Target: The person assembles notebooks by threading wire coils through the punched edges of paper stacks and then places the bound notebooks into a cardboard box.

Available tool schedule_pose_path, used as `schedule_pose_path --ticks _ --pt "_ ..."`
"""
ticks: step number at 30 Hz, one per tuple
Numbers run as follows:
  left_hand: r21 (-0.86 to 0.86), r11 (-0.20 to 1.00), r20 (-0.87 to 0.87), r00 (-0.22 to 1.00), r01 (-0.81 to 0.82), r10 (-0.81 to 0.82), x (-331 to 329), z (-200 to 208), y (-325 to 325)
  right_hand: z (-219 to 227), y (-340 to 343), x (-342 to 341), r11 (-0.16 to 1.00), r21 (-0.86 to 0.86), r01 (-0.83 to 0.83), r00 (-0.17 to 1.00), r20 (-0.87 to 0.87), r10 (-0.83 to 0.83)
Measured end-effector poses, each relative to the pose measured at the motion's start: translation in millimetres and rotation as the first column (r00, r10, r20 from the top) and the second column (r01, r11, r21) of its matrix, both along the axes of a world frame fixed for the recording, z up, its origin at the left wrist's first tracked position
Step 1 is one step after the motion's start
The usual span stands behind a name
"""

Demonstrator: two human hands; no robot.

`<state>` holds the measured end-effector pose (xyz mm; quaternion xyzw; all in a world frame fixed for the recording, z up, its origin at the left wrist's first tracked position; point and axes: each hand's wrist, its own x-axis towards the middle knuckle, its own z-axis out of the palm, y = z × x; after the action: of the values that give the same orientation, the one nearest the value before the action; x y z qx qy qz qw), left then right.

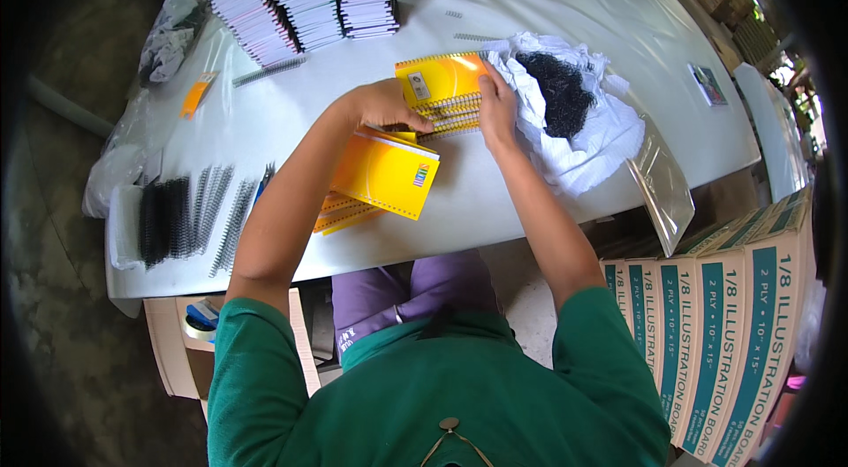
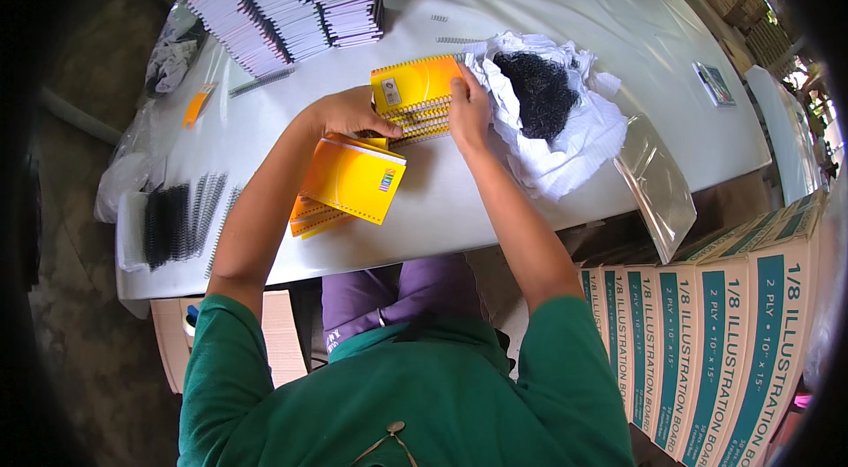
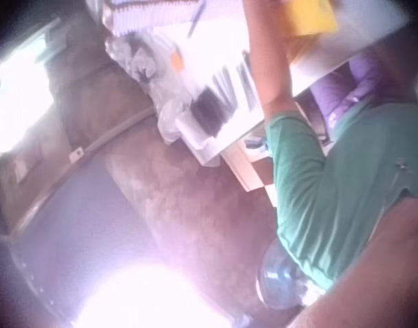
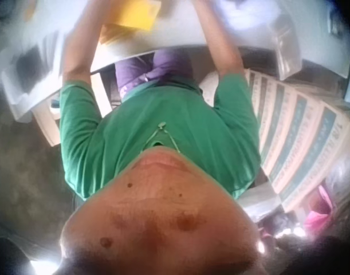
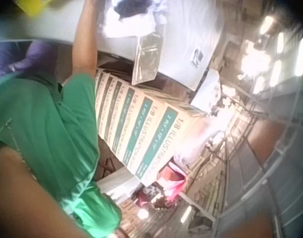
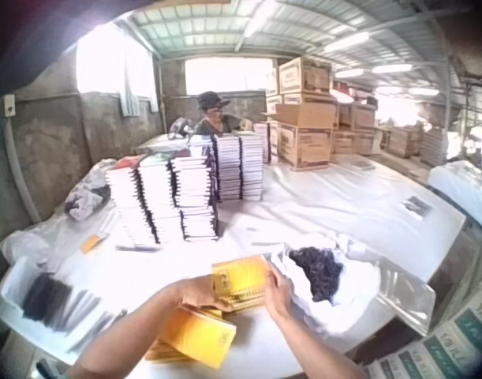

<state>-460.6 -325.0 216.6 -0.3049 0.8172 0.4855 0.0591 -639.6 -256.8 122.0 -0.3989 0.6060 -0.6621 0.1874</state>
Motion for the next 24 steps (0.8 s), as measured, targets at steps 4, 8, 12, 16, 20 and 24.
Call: schedule_pose_path --ticks 4,8,12,16,20,24 --pt "-0.351 0.923 0.164 0.961 -0.155 0.224 -6.2 -17.4 16.8 3.5 40.9 -7.1 0.960 0.036 -0.277 0.961 0.018 0.276" --pt "-0.647 0.725 0.106 0.914 -0.237 0.393 -12.0 -6.2 43.7 12.3 68.1 -12.2 0.925 0.184 -0.332 0.862 -0.338 0.377" --pt "-0.822 0.570 0.095 0.980 -0.023 0.176 -17.6 -14.0 20.7 21.2 68.5 -6.0 0.896 0.345 -0.280 0.892 -0.252 0.376" --pt "-0.618 0.780 0.327 0.934 0.098 0.141 -35.0 2.6 22.2 15.5 70.1 -9.6 0.935 0.255 -0.247 0.918 -0.248 0.311" --pt "-0.635 0.766 0.346 0.923 0.099 0.168 -31.6 5.5 33.7 11.6 71.7 -9.3 0.951 0.245 -0.189 0.924 -0.283 0.256" --pt "-0.508 0.856 0.330 0.940 0.095 0.091 -25.5 5.6 27.1 0.4 67.3 -12.8 0.965 0.085 -0.248 0.935 -0.241 0.262"
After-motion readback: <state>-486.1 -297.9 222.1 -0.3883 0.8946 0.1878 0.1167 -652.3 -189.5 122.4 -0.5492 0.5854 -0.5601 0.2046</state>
